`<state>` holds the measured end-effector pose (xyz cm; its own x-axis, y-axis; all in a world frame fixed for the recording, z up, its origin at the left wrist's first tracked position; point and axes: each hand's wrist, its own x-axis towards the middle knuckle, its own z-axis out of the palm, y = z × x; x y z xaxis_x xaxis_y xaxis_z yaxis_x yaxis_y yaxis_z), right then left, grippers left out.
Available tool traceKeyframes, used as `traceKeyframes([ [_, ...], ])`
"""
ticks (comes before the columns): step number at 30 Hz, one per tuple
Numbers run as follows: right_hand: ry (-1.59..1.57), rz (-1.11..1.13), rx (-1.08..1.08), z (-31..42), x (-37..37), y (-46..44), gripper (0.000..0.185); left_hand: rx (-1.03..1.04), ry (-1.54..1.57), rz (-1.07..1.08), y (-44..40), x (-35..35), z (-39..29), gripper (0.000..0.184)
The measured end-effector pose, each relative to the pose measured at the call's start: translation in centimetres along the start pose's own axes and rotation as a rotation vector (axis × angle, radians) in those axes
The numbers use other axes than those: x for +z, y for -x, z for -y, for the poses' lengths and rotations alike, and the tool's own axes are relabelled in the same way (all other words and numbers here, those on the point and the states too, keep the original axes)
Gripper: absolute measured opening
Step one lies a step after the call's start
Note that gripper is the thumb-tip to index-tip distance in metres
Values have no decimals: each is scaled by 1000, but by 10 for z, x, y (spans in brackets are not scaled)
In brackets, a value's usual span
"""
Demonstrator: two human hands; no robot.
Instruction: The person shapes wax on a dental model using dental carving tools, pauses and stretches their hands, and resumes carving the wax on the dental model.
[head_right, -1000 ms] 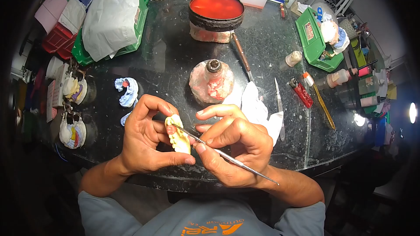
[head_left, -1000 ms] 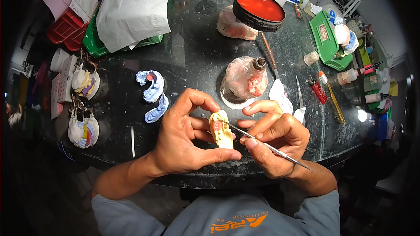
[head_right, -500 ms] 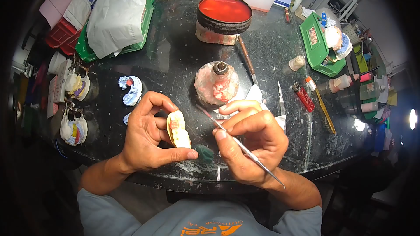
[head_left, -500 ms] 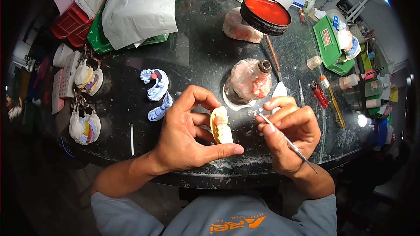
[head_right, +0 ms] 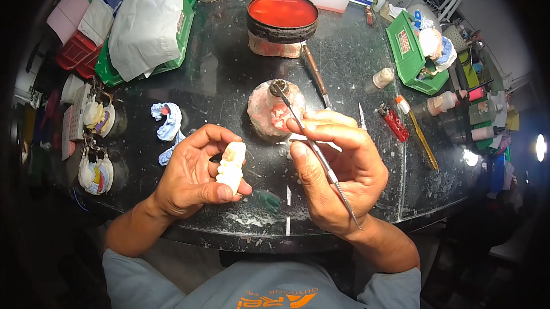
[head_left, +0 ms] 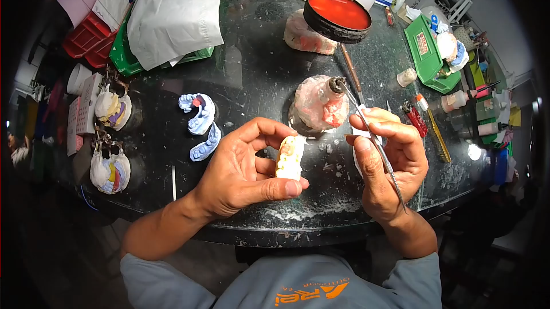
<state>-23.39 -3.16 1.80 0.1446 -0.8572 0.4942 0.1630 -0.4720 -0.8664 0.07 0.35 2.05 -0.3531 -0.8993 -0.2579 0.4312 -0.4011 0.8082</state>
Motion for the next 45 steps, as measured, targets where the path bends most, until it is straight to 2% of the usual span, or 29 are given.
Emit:
traceKeyframes([
  [13, -2, -4, 13, 0, 0, 0, 30, -59, 171, 79, 0, -5, 1, 83],
  [19, 4, 8, 13, 2, 1, -1, 30, -57, 149, 101, 0, -5, -1, 87],
  [28, 22, -13, 27, 3, 1, -1, 30, 4, 23, 62, 0, -2, 1, 80],
  [45, 6, -32, 32, 2, 0, -1, 29, 5, 68, 50, 0, 0, -1, 69],
])
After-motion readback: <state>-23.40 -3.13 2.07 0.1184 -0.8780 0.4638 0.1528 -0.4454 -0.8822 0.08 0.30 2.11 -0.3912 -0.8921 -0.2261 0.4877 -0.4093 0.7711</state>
